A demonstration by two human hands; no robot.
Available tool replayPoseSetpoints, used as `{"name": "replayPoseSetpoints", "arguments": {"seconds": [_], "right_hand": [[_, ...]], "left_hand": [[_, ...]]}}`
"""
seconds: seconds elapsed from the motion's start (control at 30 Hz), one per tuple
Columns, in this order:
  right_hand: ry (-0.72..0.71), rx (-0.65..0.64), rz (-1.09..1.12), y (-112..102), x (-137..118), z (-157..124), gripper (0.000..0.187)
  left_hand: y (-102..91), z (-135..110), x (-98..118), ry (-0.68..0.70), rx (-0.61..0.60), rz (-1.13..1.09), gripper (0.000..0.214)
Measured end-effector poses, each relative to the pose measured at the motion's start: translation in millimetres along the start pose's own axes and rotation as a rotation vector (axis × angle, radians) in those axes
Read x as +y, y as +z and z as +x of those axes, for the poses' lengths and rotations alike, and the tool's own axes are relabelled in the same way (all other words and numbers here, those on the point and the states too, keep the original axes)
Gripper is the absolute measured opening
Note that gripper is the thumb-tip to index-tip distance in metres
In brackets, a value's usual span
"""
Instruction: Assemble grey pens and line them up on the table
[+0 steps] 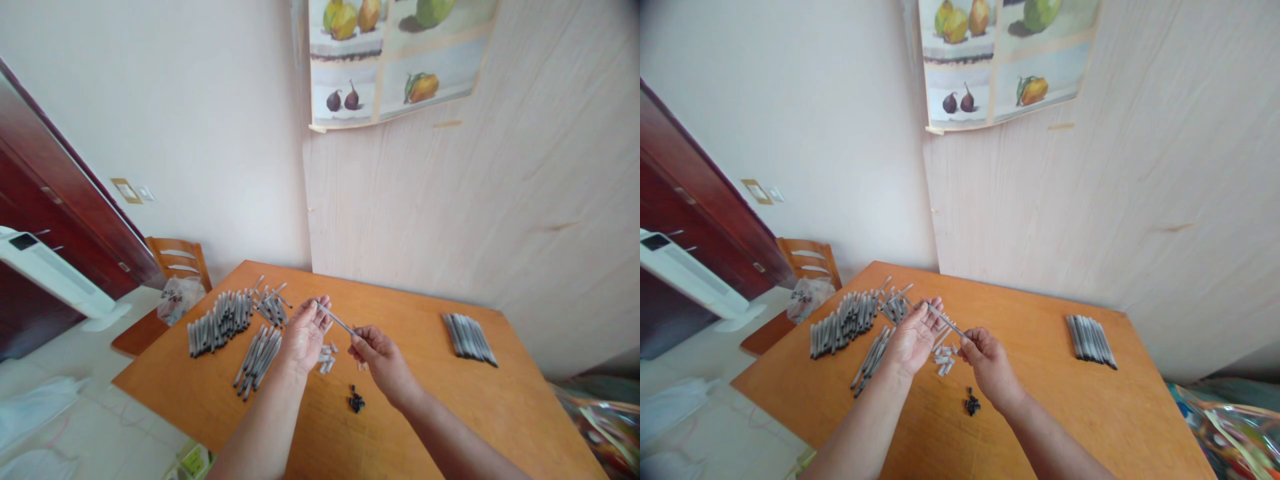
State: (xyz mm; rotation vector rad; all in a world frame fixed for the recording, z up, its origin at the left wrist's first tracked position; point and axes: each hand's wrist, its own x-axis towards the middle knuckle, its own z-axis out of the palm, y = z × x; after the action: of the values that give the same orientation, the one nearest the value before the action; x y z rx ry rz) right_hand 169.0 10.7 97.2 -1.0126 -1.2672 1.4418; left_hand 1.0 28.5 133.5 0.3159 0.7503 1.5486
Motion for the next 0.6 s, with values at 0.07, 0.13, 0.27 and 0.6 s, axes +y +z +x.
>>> {"name": "replayPoseSetpoints", "arguments": {"seconds": [0.07, 0.13, 0.27, 0.6], "right_hand": [[0.000, -0.022, -0.008, -1, -3, -1, 0.038], [0.006, -0.057, 0.001, -3, -8, -2, 0.040], [0.047, -0.114, 0.061, -5, -12, -5, 0.044], [0.180, -0.164, 0.305, -5, -12, -6, 0.038]], "left_hand": [[1.3, -1, 2, 0.003, -0.023, 0.007, 0.016], [2.7, -1, 4, 0.009, -0.045, 0.017, 0.015], [4.9, -1, 7, 0.014, -0.086, 0.033, 0.016], [3.0, 0, 9, 0.007, -0.163, 0.039, 0.014]]}}
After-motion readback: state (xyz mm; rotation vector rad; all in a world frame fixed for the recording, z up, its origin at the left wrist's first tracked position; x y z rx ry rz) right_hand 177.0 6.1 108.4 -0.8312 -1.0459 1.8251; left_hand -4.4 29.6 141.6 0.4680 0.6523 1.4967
